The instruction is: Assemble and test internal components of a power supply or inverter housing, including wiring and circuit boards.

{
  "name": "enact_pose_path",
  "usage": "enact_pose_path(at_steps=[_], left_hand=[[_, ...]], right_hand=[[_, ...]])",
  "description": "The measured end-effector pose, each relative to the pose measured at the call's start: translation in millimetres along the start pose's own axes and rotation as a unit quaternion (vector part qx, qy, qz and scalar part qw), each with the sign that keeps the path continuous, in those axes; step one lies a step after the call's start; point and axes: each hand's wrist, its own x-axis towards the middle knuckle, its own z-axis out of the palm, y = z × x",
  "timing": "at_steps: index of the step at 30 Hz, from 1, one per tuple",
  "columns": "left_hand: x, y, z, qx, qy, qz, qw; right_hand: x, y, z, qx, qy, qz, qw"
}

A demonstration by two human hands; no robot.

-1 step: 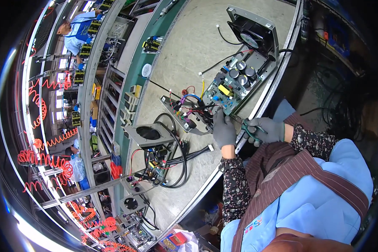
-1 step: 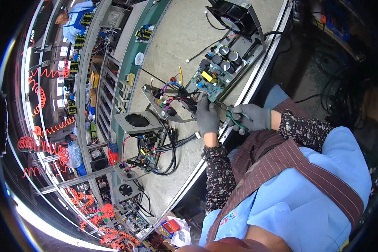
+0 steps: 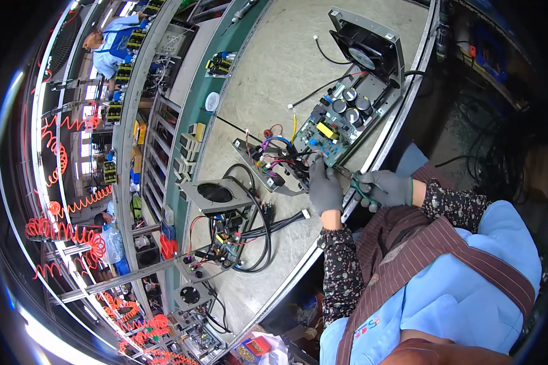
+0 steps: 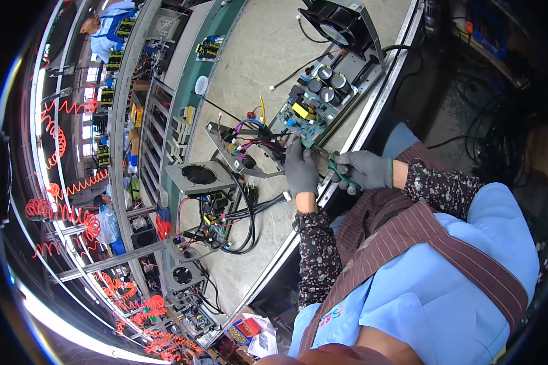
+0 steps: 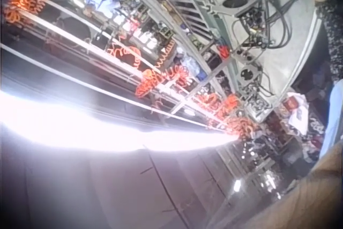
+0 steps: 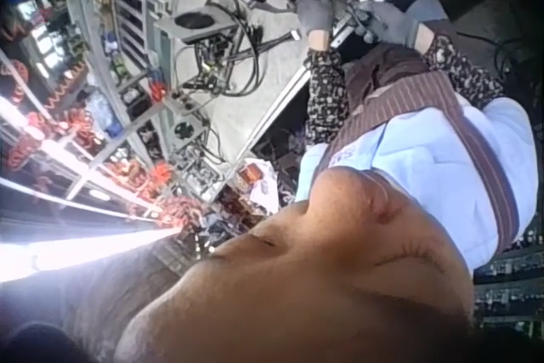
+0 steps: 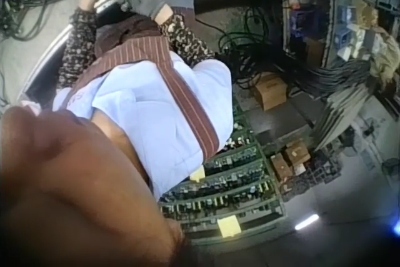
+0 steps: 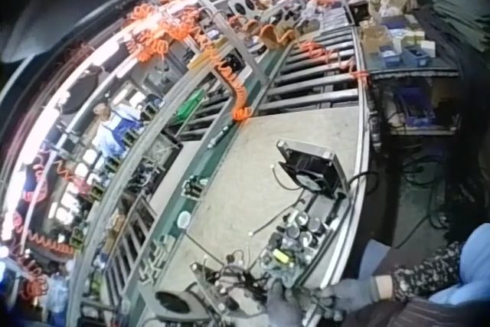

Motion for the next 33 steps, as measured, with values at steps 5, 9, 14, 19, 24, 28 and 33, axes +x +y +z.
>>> enact_pose_path(at_steps=[5,9,14,19,24,28,33], left_hand=[[0.4,10.0,-1.4,0.038,0.02,-0.006,0.999],[4.1,8.8,2.1,0.058,0.027,-0.015,0.998],[-0.6,12.3,-1.1,0.022,0.042,-0.034,0.998],[-0.4,23.3,-6.7,0.021,0.027,-0.071,0.997],[1.6,11.2,6.1,0.062,0.063,-0.028,0.996],[1.0,9.6,6.3,0.068,0.064,-0.03,0.995],[-5.9,3.9,13.1,0.044,0.066,0.003,0.997]], right_hand=[[2.0,6.6,31.3,-0.11,0.1,-0.045,0.988],[5.0,12.7,36.9,-0.032,0.131,-0.013,0.991],[-10.9,26.5,15.9,0.12,-0.069,0.003,0.99],[-53.2,19.2,7.2,0.012,0.046,0.003,0.999],[-64.3,3.8,0.6,-0.118,0.054,-0.051,0.99],[-69.0,-13.4,16.1,-0.256,0.037,-0.074,0.963],[-78.0,-54.7,34.4,-0.391,0.044,-0.129,0.91]])
